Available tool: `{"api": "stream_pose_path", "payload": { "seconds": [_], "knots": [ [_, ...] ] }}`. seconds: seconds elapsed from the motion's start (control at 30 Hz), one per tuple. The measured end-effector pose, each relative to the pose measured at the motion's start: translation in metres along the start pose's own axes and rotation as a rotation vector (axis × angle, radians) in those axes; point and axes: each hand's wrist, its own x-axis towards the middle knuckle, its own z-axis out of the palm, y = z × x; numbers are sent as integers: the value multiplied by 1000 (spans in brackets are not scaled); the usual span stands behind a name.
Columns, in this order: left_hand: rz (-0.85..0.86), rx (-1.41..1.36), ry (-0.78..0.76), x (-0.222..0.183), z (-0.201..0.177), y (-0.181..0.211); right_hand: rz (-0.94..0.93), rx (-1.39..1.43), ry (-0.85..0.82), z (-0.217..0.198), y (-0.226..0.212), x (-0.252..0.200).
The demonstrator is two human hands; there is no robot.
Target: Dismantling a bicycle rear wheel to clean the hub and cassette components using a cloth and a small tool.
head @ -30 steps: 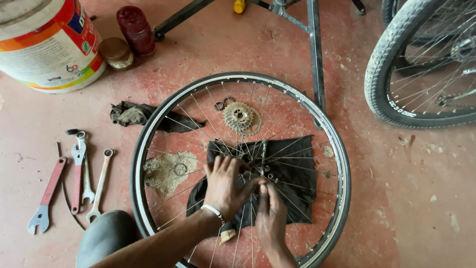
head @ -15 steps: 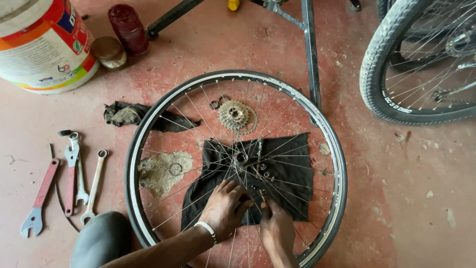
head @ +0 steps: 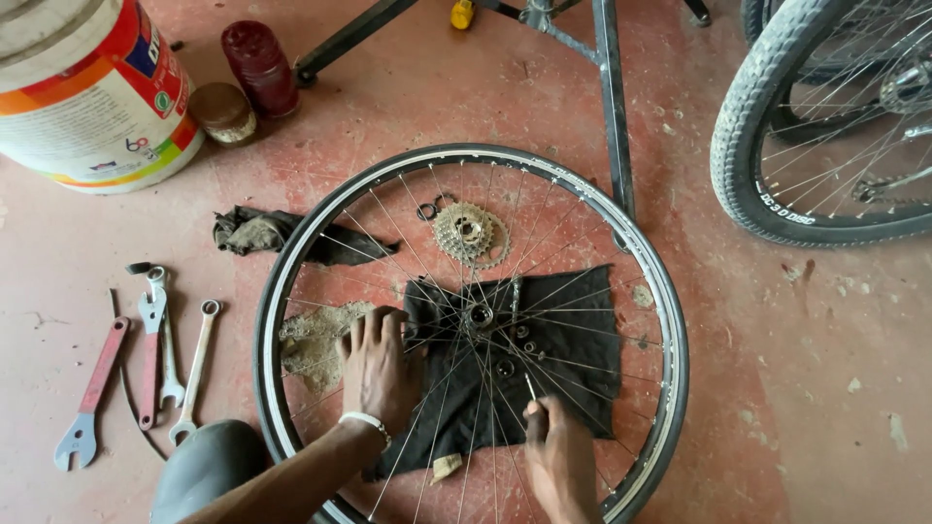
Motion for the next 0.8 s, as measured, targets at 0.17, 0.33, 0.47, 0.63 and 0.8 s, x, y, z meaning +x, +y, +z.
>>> {"api": "stream_pose_path", "payload": {
  "seconds": [0.17, 0.33, 0.47, 0.63, 0.8],
  "knots": [
    [-78, -39, -188, 14, -14, -5, -94, -4, 148, -5, -18, -8],
    [-124, -61, -298, 34, -10, -8, -76, -8, 47, 4, -11, -3],
    [-314, -141, -253, 40, -54, 12, 52, -67, 411, -11, 5, -1],
    [-411, 172, 86, 66, -55, -70, 265, -171, 765, -62, 64, 25],
    [-776, -300, -60, 68, -50, -133, 402, -48, 685, -53, 160, 95]
  ]
}}
